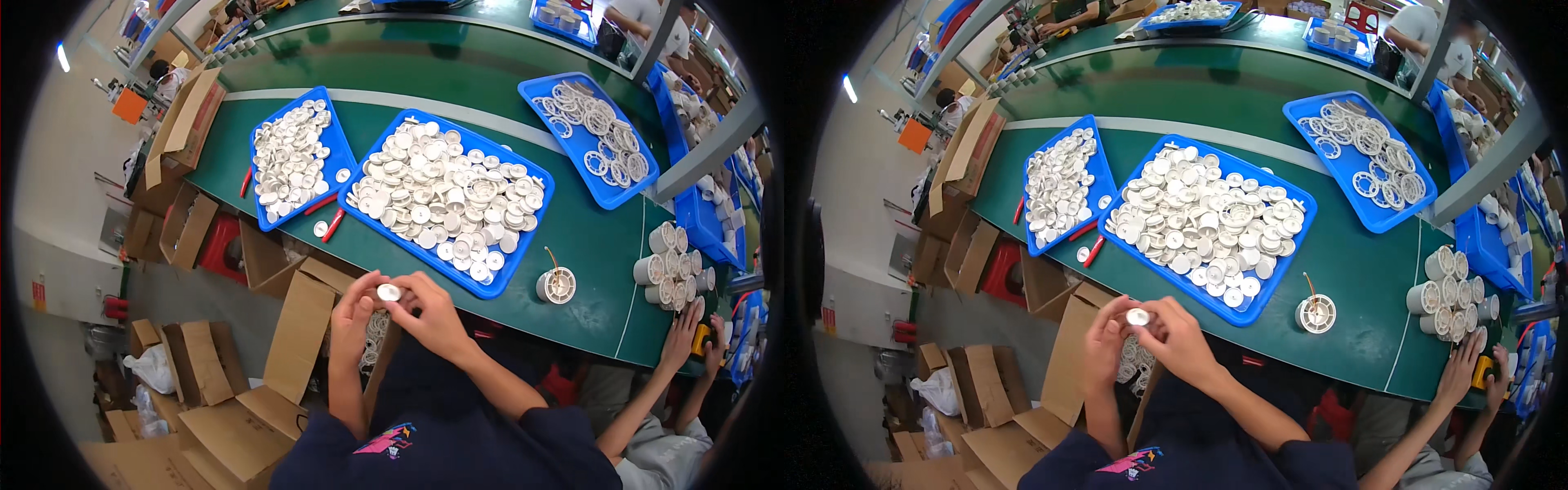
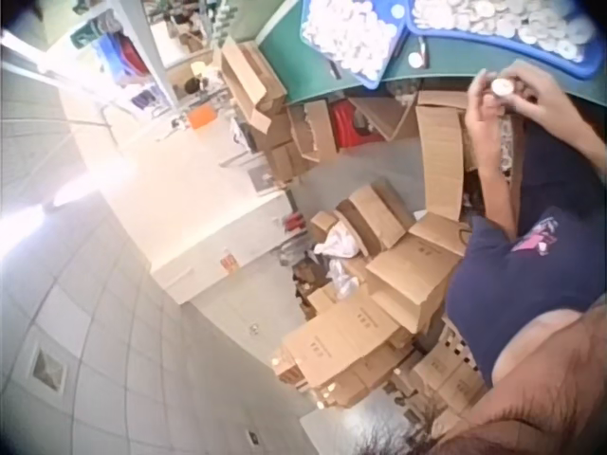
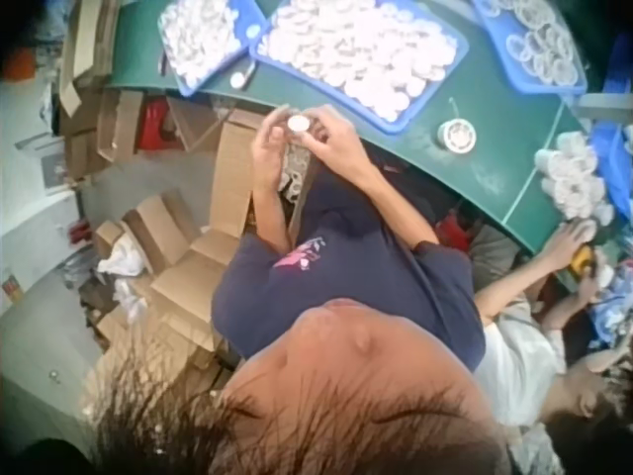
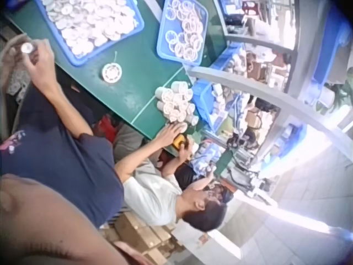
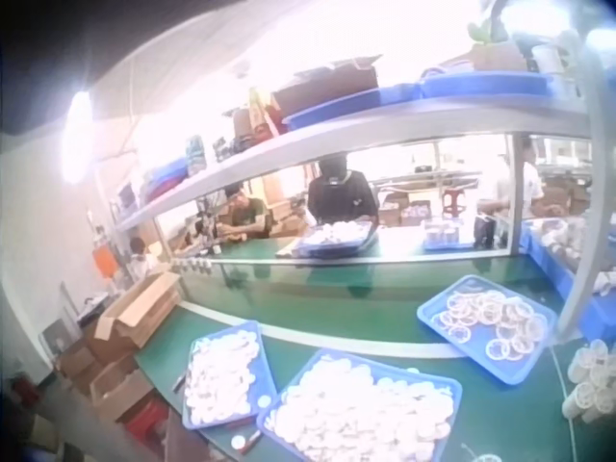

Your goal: Assembling small electronic components for smoke detectors on a factory production line.

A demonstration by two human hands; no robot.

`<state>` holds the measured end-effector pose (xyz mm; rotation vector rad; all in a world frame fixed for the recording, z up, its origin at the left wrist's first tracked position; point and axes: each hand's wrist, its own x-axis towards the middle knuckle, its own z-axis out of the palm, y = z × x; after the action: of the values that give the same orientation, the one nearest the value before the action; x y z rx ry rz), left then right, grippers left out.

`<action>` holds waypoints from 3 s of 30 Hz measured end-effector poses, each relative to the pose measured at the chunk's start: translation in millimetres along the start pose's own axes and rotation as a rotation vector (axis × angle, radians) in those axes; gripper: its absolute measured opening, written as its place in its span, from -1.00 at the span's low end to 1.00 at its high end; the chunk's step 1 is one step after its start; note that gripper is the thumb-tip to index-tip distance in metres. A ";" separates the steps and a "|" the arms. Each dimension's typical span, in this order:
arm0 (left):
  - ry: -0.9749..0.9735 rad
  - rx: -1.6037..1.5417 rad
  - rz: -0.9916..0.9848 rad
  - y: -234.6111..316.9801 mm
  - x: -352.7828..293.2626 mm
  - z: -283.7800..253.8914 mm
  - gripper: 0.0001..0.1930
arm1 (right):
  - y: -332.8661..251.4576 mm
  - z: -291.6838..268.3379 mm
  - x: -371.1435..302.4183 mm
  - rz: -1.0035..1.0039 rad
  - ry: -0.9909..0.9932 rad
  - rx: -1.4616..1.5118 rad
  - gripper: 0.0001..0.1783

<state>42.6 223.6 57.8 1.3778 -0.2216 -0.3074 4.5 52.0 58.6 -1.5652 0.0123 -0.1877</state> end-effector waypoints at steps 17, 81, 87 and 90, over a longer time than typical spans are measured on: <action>0.473 -0.270 0.096 -34.0 12.2 -88.4 -0.54 | 27.2 90.4 81.1 -0.180 -0.060 -0.363 -0.49; 0.356 0.180 0.095 8.2 8.2 65.1 -0.41 | 10.8 -0.6 -52.5 -0.005 -0.349 0.246 -0.18; 0.308 0.137 0.162 8.2 -7.1 49.4 -0.51 | 20.8 -12.9 -67.9 0.177 -0.179 0.307 -0.19; 0.290 0.211 0.072 8.7 -21.3 35.6 -0.52 | 24.5 -16.0 -63.4 0.141 -0.183 0.248 -0.25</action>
<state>11.5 199.4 73.3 1.5999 -0.0628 -0.0220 -57.3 44.0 27.1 -1.3231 -0.0425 0.0643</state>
